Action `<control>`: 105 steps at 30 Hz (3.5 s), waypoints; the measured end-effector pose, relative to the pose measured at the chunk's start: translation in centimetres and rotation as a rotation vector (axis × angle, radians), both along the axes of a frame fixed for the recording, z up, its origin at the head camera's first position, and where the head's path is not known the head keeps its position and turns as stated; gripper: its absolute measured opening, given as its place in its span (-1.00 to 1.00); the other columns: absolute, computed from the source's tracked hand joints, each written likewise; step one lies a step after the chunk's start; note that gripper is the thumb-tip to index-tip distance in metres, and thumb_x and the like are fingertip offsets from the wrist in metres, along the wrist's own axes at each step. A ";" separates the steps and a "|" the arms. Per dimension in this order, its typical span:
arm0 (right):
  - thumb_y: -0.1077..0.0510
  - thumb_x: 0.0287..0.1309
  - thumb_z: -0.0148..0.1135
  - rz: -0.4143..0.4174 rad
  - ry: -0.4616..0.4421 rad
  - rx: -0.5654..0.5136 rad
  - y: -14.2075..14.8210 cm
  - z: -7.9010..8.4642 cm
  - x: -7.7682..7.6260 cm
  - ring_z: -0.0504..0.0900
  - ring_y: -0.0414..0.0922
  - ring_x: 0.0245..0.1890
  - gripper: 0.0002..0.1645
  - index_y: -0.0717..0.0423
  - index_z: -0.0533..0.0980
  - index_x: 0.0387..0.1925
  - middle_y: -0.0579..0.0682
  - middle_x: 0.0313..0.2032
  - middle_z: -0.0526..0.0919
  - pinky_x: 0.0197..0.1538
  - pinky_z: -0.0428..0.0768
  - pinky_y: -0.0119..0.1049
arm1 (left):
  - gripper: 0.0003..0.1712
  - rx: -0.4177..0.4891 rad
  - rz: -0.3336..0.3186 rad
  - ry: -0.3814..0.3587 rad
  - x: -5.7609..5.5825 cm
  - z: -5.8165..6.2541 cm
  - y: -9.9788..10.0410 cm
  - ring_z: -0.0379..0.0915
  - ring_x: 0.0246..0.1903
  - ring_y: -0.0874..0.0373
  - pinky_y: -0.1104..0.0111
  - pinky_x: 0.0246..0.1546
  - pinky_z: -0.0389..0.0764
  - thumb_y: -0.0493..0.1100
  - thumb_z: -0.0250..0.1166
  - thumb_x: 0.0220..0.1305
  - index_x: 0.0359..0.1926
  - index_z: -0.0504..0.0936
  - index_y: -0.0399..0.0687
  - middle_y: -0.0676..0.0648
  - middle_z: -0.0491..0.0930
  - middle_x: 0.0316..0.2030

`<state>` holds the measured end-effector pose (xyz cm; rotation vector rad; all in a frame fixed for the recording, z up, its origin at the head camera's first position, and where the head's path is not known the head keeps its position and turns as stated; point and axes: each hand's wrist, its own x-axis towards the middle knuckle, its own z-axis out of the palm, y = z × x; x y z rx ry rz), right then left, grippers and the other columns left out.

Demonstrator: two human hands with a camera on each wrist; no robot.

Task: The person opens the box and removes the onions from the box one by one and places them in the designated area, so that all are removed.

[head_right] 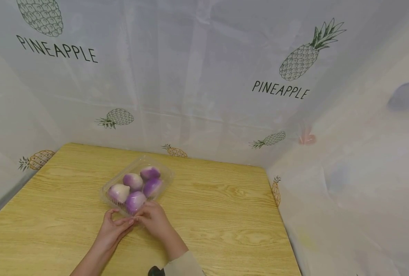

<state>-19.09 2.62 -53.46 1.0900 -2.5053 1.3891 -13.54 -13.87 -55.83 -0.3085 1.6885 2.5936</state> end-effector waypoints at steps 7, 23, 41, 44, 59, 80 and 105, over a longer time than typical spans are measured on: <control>0.19 0.10 0.40 -0.015 -0.052 -0.003 -0.1 0.1 0.1 0.42 -0.38 -0.29 -0.92 0.09 0.68 -0.48 -0.22 -0.43 0.55 -0.15 0.44 -0.54 | -0.34 -0.005 0.001 0.006 0.2 0.2 0.1 0.67 -0.34 0.17 0.40 -0.26 0.64 -0.58 0.14 0.26 0.05 -0.11 -0.08 -0.06 0.70 -0.38; 0.17 0.01 0.46 -0.031 0.039 -0.057 -0.7 0.1 0.8 0.49 -0.34 -0.21 -0.89 0.10 0.71 -0.37 -0.19 -0.36 0.58 -0.06 0.48 -0.48 | -0.20 0.028 0.010 0.011 0.4 0.5 -0.7 0.65 -0.30 0.20 0.42 -0.14 0.62 -0.56 0.14 0.26 0.21 -0.19 -0.03 0.04 0.68 -0.36; 0.16 0.03 0.47 -0.169 -0.112 -0.213 1.9 1.2 1.6 0.54 -0.20 -0.07 -0.77 0.11 0.69 -0.23 -0.14 -0.22 0.66 0.11 0.49 -0.22 | 0.14 -0.192 0.007 -0.015 0.8 0.7 -3.7 0.62 -0.29 0.23 0.44 -0.15 0.60 -0.44 0.19 0.28 0.48 -0.53 -0.09 0.10 0.65 -0.32; 0.17 0.02 0.47 -0.214 -0.179 -0.228 2.3 1.2 1.7 0.54 -0.19 -0.06 -0.76 0.12 0.68 -0.22 -0.12 -0.20 0.66 0.14 0.48 -0.22 | 0.14 -0.202 -0.002 0.008 0.7 0.9 -4.3 0.63 -0.30 0.19 0.42 -0.15 0.62 -0.48 0.18 0.27 0.49 -0.52 -0.10 0.07 0.64 -0.31; 0.17 0.05 0.46 -0.327 -0.236 -0.287 5.1 0.8 1.7 0.54 -0.13 -0.02 -0.79 0.06 0.68 -0.22 -0.07 -0.17 0.65 0.24 0.39 -0.05 | 0.01 -0.280 -0.197 0.203 -1.0 1.0 -8.7 0.64 -0.34 0.12 0.36 -0.26 0.65 -0.59 0.11 0.22 0.46 -0.39 -0.40 -0.01 0.66 -0.37; 0.15 0.01 0.49 -0.408 -0.270 -0.290 7.6 -1.0 0.9 0.49 -0.12 0.00 -0.69 0.19 0.66 -0.18 -0.13 -0.16 0.60 0.22 0.38 -0.08 | -0.07 -0.160 -0.565 0.342 -3.8 0.2 -13.9 0.63 -0.18 0.03 0.22 -0.04 0.61 -0.50 0.04 0.38 0.49 -0.42 -0.27 -0.13 0.62 -0.23; 0.23 -0.06 0.53 -0.262 0.013 -0.005 6.3 -0.8 -1.6 0.45 -0.17 -0.15 -0.88 0.09 0.74 -0.39 -0.17 -0.27 0.55 -0.07 0.49 -0.27 | -0.19 -0.078 -0.762 0.309 -6.5 -0.8 -17.5 0.57 -0.04 0.08 0.24 0.09 0.53 -0.50 -0.08 0.45 0.42 0.12 0.49 -0.06 0.60 -0.13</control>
